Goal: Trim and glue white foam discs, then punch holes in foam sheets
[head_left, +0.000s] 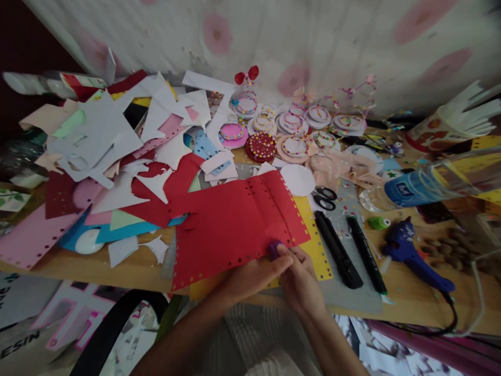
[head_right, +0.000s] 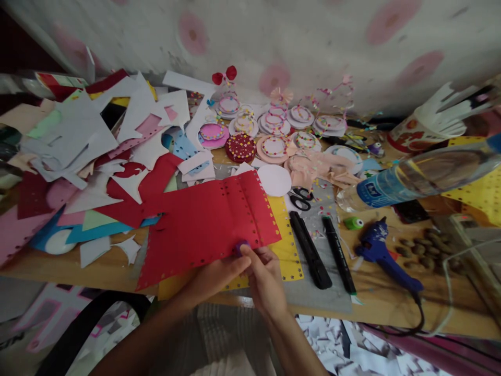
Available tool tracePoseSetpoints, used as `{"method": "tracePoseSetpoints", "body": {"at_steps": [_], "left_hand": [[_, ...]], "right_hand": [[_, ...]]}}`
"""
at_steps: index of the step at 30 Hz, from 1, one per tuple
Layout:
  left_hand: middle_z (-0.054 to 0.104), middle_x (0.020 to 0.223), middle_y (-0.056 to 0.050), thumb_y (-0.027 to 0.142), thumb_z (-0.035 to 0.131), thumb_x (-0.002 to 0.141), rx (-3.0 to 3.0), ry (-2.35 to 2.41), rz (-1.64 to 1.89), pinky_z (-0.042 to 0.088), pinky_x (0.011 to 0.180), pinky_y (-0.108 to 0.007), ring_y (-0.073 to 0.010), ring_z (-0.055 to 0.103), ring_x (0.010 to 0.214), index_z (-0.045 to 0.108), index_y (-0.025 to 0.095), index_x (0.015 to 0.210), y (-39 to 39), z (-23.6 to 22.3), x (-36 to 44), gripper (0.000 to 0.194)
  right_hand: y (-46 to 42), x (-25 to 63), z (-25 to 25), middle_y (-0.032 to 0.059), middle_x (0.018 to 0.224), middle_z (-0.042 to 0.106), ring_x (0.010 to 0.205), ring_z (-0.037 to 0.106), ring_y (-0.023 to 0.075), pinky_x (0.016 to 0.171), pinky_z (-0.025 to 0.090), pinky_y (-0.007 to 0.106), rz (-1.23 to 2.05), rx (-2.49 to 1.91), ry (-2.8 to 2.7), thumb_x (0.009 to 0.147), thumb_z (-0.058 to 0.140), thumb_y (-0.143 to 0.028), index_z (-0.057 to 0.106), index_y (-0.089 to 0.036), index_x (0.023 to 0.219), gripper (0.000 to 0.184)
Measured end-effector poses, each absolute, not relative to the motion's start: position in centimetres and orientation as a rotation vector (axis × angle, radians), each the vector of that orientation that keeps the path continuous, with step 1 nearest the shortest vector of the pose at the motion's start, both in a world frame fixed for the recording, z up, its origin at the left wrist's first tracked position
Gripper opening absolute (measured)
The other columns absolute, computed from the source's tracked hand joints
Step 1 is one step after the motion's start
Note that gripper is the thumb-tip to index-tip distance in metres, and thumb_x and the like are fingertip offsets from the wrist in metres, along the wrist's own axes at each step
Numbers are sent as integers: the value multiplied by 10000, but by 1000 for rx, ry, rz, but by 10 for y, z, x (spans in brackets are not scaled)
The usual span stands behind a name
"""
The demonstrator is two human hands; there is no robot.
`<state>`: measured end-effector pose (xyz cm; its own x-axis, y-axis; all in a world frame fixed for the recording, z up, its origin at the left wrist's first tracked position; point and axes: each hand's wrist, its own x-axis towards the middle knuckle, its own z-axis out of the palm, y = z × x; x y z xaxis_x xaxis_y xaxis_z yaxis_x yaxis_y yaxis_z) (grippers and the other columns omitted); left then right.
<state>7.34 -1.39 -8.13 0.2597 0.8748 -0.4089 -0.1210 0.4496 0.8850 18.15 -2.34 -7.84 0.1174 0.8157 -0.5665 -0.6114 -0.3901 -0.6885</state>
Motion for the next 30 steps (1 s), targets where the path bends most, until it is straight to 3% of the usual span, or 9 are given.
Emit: {"method": "tracePoseSetpoints", "body": {"at_steps": [4, 8, 12, 18, 22, 30], "left_hand": [[649, 702, -18, 475, 557, 828, 968, 1127, 741, 455, 827, -324, -233, 605, 818, 616, 224, 648, -17, -77, 79, 314], [549, 613, -4, 555, 569, 802, 853, 1106, 775, 447, 757, -311, -187, 536, 685, 509, 218, 558, -17, -83, 75, 420], [485, 583, 2, 697, 437, 819, 630, 991, 837, 432, 641, -296, -150, 474, 594, 466, 206, 578, -11, -95, 74, 548], [623, 670, -67, 741, 538, 715, 409, 799, 719, 465, 721, -340, -247, 619, 806, 523, 189, 605, -8, -89, 77, 563], [664, 724, -91, 801, 551, 623, 353, 723, 587, 475, 772, -388, -301, 647, 874, 638, 173, 743, -7, -78, 77, 645], [703, 785, -103, 745, 517, 738, 384, 800, 618, 488, 757, -367, -293, 666, 887, 688, 141, 898, -14, -96, 76, 647]], "right_hand": [[-25, 180, -81, -36, 536, 573, 459, 462, 75, 422, 387, 192, 1538, -1232, -280, 550, 864, -363, 646, -173, 591, 292], [-26, 177, -83, -35, 529, 574, 459, 472, 81, 444, 391, 205, 1507, -1220, -371, 593, 851, -361, 663, -173, 614, 268], [-28, 179, -85, -34, 512, 565, 469, 516, 98, 478, 409, 220, 1532, -1240, -519, 663, 817, -374, 642, -176, 609, 269], [-33, 198, -89, -23, 593, 606, 503, 536, 91, 496, 427, 207, 1608, -1270, -605, 665, 815, -402, 683, -177, 691, 263], [-29, 209, -87, -11, 579, 608, 474, 519, 85, 470, 423, 205, 1634, -1303, -511, 620, 841, -410, 668, -163, 637, 302], [-25, 213, -80, -18, 553, 580, 449, 493, 77, 419, 424, 192, 1737, -1310, -400, 612, 841, -419, 660, -153, 604, 322]]}}
